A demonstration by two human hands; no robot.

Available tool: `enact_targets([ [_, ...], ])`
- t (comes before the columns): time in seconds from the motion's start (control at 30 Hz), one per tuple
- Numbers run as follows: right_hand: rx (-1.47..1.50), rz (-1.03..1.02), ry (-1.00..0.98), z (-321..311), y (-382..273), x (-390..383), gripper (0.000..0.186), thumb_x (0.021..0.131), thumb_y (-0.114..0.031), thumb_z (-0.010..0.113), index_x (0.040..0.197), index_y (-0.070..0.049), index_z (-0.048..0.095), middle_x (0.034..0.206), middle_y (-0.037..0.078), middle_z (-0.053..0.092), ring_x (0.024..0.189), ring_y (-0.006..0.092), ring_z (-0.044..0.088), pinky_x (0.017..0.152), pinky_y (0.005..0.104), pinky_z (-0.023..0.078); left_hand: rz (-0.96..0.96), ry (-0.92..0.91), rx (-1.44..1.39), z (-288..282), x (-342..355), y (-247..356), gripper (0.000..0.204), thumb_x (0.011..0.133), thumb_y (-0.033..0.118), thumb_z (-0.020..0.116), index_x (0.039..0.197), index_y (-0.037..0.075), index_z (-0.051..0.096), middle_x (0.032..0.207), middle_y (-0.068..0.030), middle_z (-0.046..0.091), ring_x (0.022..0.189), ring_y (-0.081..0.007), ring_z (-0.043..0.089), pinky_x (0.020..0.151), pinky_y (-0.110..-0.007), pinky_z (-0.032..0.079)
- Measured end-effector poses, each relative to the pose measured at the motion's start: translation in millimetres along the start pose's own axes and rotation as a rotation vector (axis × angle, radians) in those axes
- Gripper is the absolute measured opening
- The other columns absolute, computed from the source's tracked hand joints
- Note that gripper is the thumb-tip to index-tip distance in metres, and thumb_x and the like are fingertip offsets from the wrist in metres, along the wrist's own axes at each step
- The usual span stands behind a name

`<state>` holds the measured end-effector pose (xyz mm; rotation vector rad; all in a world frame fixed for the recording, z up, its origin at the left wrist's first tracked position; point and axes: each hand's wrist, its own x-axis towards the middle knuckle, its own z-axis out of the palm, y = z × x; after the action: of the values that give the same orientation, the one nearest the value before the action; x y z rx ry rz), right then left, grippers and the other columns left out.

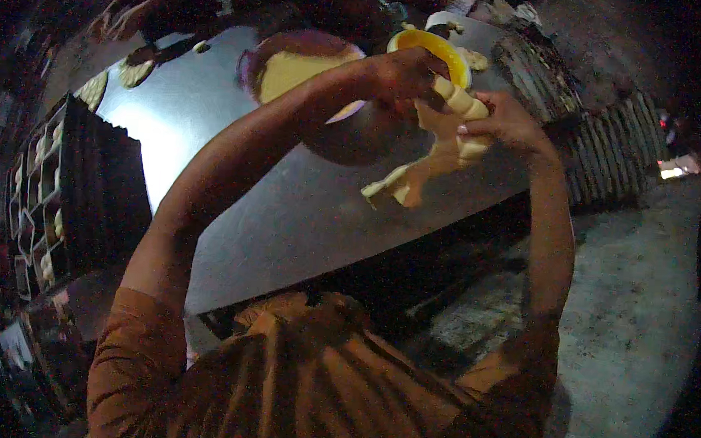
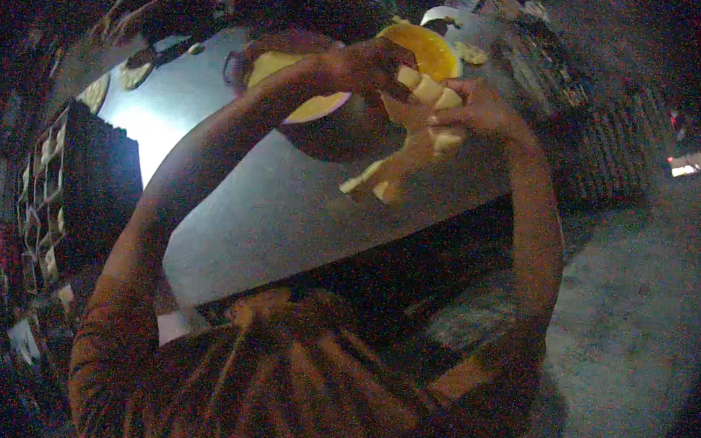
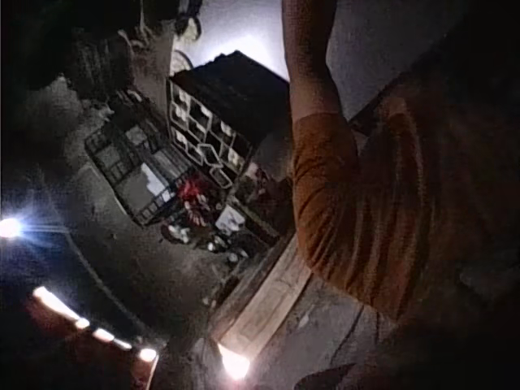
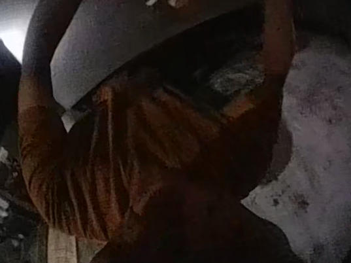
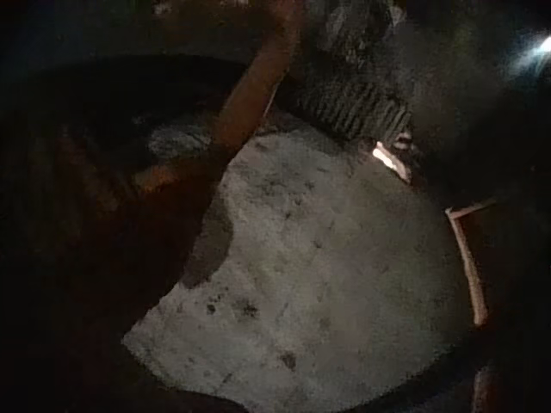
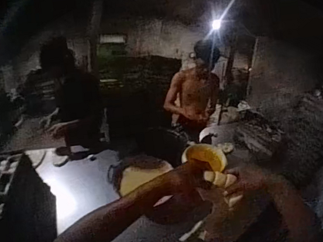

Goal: The person picks up pieces of dough, fills them with a yellow paste from a container, and rolls or folds them into small round buns before placing them into metal baking trays.

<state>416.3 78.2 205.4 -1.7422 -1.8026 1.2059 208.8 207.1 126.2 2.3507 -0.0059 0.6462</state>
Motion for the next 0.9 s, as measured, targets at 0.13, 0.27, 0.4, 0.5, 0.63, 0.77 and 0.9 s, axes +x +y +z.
enact_targets([
  [0.13, -0.084, -0.17, -0.033, 4, -18, 35, 0.039, 0.077, -0.004, 0.076, 0.113, 0.001, 0.062, 0.103, 0.004, 0.068, 0.093, 0.0123, 0.064, 0.083, 0.0278, 0.053, -0.298, 0.237, 0.068, -38, -17, 40, 0.039, 0.07, 0.017, 0.077, 0.105, 0.004, 0.067, 0.097, -0.0167, 0.069, 0.089, -0.0339, 0.067, 0.075, -0.039, 0.054],
  [0.27, -0.154, -0.384, 0.14, 86, -42, 23, 0.037, 0.076, -0.001, 0.071, 0.112, -0.001, 0.062, 0.101, 0.008, 0.069, 0.091, 0.0173, 0.066, 0.081, 0.0316, 0.053, -0.34, 0.353, 0.258, -33, -94, 92, 0.032, 0.074, 0.013, 0.072, 0.103, 0.002, 0.065, 0.098, -0.0196, 0.067, 0.093, -0.0379, 0.065, 0.078, -0.042, 0.052],
  [0.4, -0.428, -0.476, 0.401, 270, -26, 4, 0.047, 0.077, 0.0, 0.06, 0.123, -0.005, 0.058, 0.118, 0.017, 0.062, 0.108, 0.0359, 0.059, 0.091, 0.0416, 0.05, -0.427, 0.192, 0.413, 41, -254, 85, 0.031, 0.082, 0.019, 0.068, 0.11, 0.007, 0.061, 0.112, -0.01, 0.063, 0.107, -0.0316, 0.058, 0.096, -0.043, 0.043],
  [0.5, -0.517, -0.521, 0.23, 386, 27, 3, 0.052, 0.083, -0.004, 0.055, 0.134, -0.002, 0.048, 0.135, 0.021, 0.048, 0.127, 0.0382, 0.045, 0.105, 0.0449, 0.04, -0.463, 0.046, 0.562, 98, -379, 72, 0.038, 0.081, 0.018, 0.069, 0.116, 0.007, 0.06, 0.124, -0.0113, 0.059, 0.12, -0.0317, 0.051, 0.103, -0.045, 0.039],
  [0.63, -0.349, -0.495, 0.155, 396, 40, 33, 0.045, 0.088, -0.007, 0.054, 0.132, 0.0, 0.049, 0.135, 0.022, 0.047, 0.127, 0.0387, 0.044, 0.108, 0.0464, 0.036, -0.755, 0.183, 0.524, 109, -445, 93, 0.041, 0.079, 0.015, 0.071, 0.118, 0.007, 0.062, 0.134, -0.0135, 0.054, 0.128, -0.0334, 0.045, 0.107, -0.045, 0.036],
  [0.77, -0.336, -0.256, 0.474, 310, 90, 95, 0.028, 0.09, -0.007, 0.055, 0.117, 0.001, 0.057, 0.115, 0.024, 0.056, 0.109, 0.0384, 0.053, 0.095, 0.044, 0.043, -1.002, 0.499, 0.414, 101, -418, 92, 0.037, 0.082, 0.012, 0.07, 0.117, 0.005, 0.061, 0.128, -0.0137, 0.058, 0.121, -0.0326, 0.051, 0.102, -0.043, 0.041],
  [0.9, -0.204, -0.01, 0.749, 280, 186, 164, 0.032, 0.088, -0.014, 0.063, 0.116, 0.001, 0.057, 0.106, 0.022, 0.057, 0.096, 0.0384, 0.057, 0.086, 0.0449, 0.045, -1.096, 0.785, 0.205, 102, -343, 50, 0.028, 0.086, 0.014, 0.066, 0.111, 0.003, 0.063, 0.113, -0.0165, 0.065, 0.106, -0.0338, 0.061, 0.092, -0.041, 0.047],
])
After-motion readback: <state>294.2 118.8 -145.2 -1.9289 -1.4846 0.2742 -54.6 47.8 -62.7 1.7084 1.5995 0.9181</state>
